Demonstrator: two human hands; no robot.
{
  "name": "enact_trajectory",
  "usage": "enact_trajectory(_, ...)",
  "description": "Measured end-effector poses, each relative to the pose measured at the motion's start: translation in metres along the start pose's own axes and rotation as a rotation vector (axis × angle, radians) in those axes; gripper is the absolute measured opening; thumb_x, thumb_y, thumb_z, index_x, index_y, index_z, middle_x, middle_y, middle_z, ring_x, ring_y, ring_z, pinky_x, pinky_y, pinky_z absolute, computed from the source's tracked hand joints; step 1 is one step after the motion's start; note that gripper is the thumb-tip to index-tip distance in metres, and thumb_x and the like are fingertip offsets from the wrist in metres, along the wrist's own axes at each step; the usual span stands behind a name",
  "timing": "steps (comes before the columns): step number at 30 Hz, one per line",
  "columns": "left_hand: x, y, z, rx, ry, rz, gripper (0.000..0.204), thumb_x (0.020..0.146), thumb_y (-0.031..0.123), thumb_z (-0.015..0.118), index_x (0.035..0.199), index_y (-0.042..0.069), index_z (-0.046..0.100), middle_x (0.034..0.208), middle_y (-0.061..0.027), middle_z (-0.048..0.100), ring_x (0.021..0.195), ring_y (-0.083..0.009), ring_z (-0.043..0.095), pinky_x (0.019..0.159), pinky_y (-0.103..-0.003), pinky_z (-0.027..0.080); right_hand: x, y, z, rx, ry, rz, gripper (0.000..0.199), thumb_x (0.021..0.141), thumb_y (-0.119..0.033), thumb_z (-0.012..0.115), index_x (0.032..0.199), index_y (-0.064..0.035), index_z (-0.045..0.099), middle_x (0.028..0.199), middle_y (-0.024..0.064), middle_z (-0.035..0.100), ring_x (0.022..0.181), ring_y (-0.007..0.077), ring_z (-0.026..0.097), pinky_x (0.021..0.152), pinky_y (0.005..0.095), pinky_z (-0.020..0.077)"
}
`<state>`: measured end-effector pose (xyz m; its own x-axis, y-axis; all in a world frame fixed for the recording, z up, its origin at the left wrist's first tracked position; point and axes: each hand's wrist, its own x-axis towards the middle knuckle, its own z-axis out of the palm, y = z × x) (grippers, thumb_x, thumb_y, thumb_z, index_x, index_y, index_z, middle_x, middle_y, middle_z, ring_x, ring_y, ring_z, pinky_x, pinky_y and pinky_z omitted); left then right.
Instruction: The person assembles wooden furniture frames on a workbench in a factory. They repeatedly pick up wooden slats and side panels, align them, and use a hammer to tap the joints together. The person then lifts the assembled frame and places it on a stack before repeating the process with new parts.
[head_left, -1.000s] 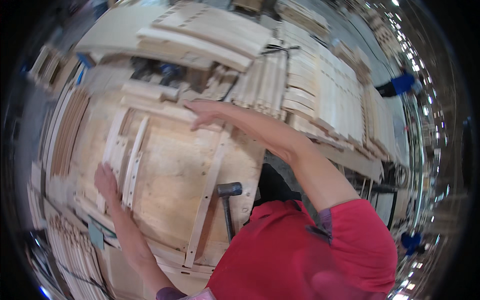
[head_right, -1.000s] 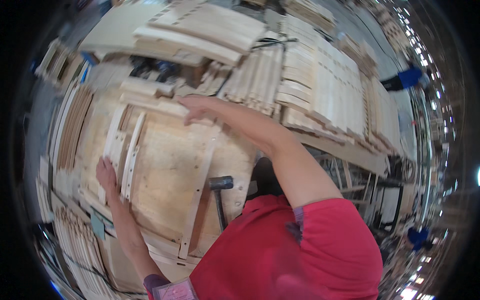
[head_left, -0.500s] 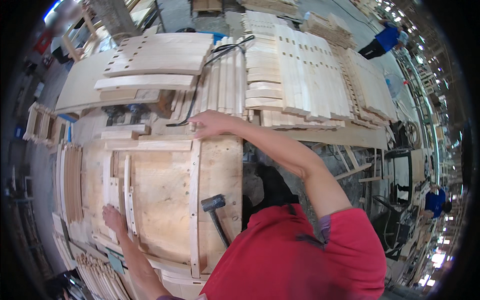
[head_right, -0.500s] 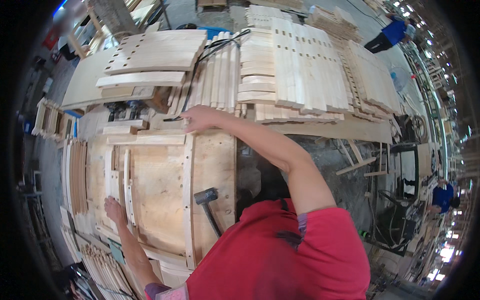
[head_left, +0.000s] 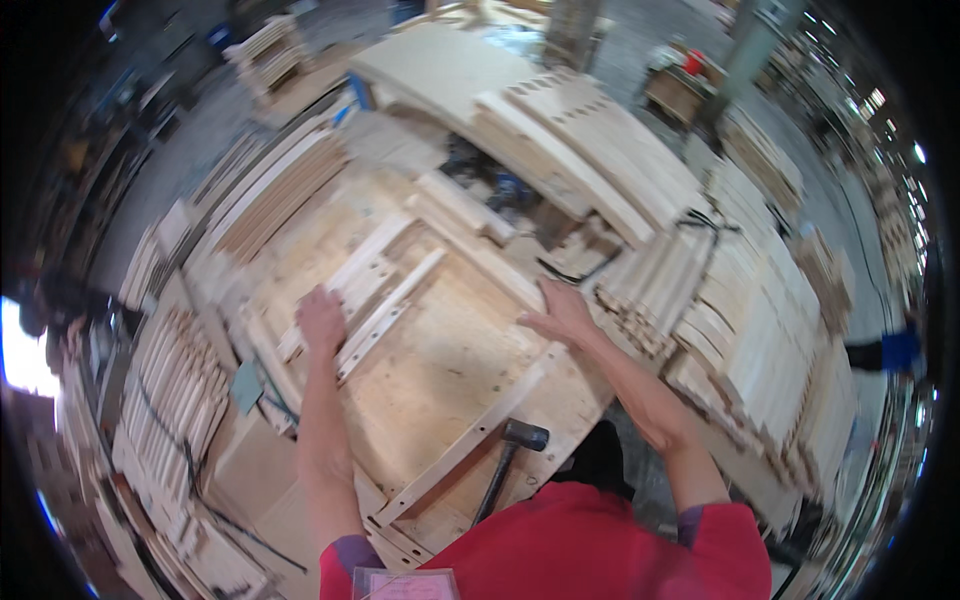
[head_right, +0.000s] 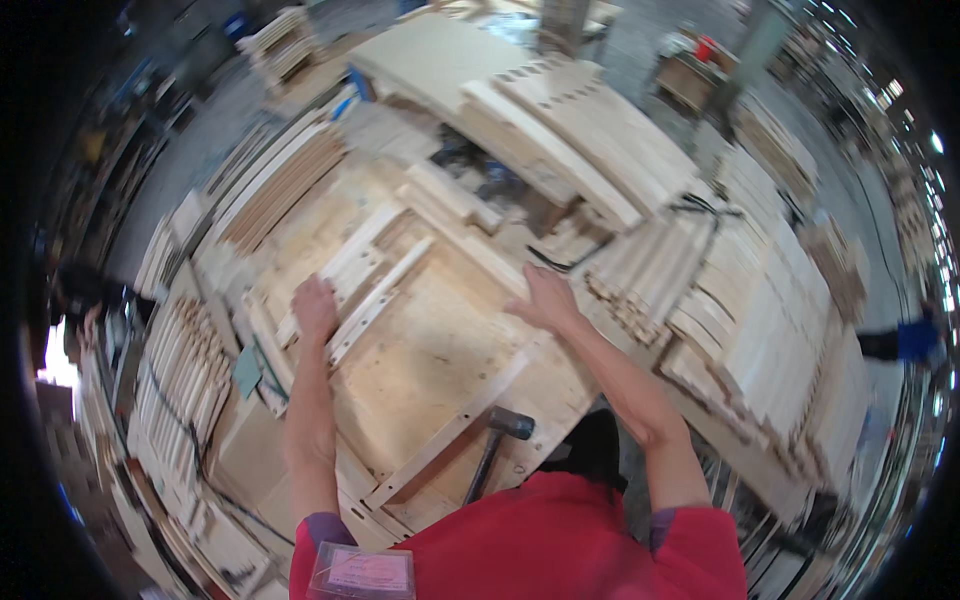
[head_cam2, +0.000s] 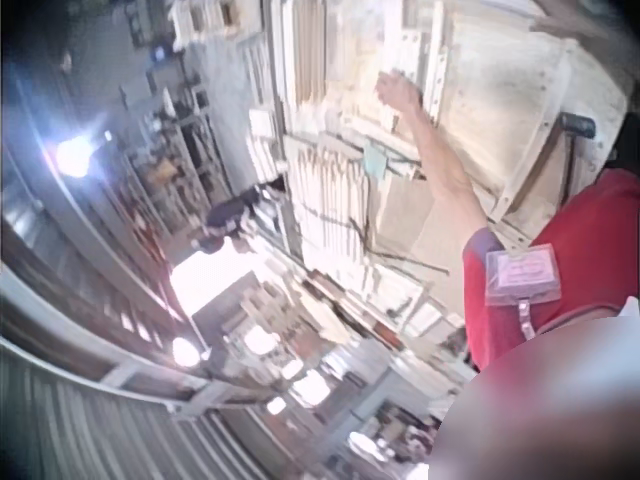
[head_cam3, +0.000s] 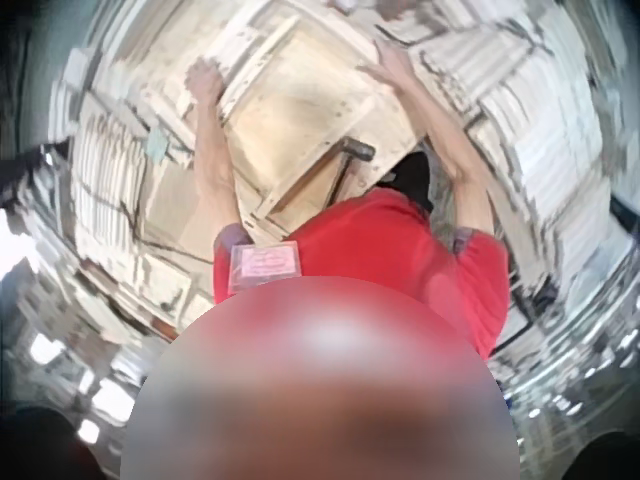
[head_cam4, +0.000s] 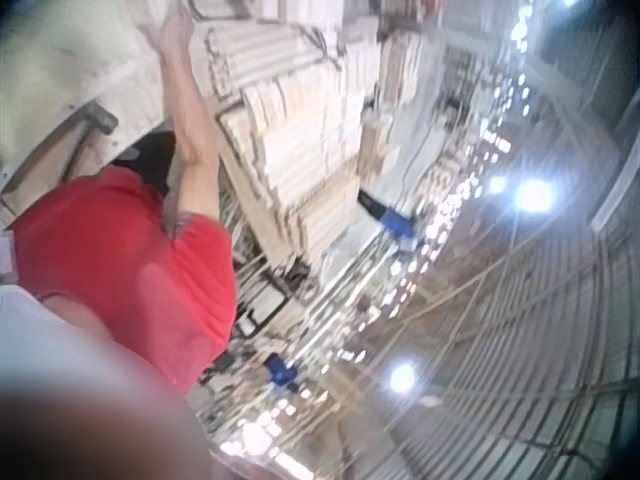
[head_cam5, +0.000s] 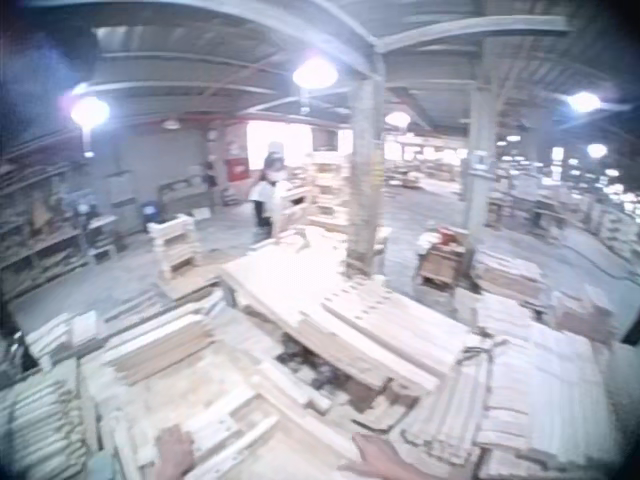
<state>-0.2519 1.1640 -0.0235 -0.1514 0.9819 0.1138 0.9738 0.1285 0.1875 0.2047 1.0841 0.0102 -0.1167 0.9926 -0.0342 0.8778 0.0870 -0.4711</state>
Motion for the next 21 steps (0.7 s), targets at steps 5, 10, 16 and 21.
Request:
enact_trajectory(5,-0.007,-0.025,0.001,-0.044,0.094,-0.030,0.044,0.099,0.039,0.051,0.119,0.002,0.064,0.119,-0.0213,0.066,0.112,-0.0394,0.061,0.100,-0.054,0.044,0.022,-0.037,0.041,0.118,0.040,0.059,0.059,0.078,-0.033,0.080,0.124,-0.0023,0.060,0.111,0.0221,0.066,0.108,0.0427,0.061,0.092,0.0511,0.0489)
enact_trajectory(10,-0.008,-0.006,0.003,-0.072,0.164,-0.038,0.039,0.100,0.038,0.051,0.120,0.005,0.061,0.117,-0.0159,0.065,0.115,-0.0336,0.058,0.102,-0.052,0.040,0.022,-0.030,0.049,-0.001,0.111,-0.034,0.059,0.085,-0.028,0.073,0.134,-0.0001,0.054,0.111,0.0237,0.063,0.107,0.0436,0.059,0.091,0.0514,0.0476)
enact_trajectory(16,-0.008,-0.007,-0.004,-0.084,0.094,-0.081,0.042,0.101,0.040,0.051,0.124,0.007,0.061,0.118,-0.0139,0.065,0.117,-0.0321,0.057,0.104,-0.050,0.037,0.020,-0.030,0.058,-0.053,0.144,-0.093,0.063,0.088,-0.028,0.070,0.138,0.0045,0.050,0.113,0.0236,0.061,0.106,0.0437,0.059,0.091,0.0509,0.0475)
enact_trajectory(21,-0.005,-0.008,-0.006,-0.127,0.067,-0.081,0.043,0.101,0.041,0.050,0.124,0.005,0.060,0.121,-0.0141,0.064,0.118,-0.0319,0.057,0.106,-0.051,0.036,0.021,-0.031,0.059,-0.034,0.117,-0.072,0.063,0.086,-0.029,0.071,0.136,0.0053,0.052,0.115,0.0245,0.062,0.104,0.0441,0.060,0.089,0.0516,0.0488)
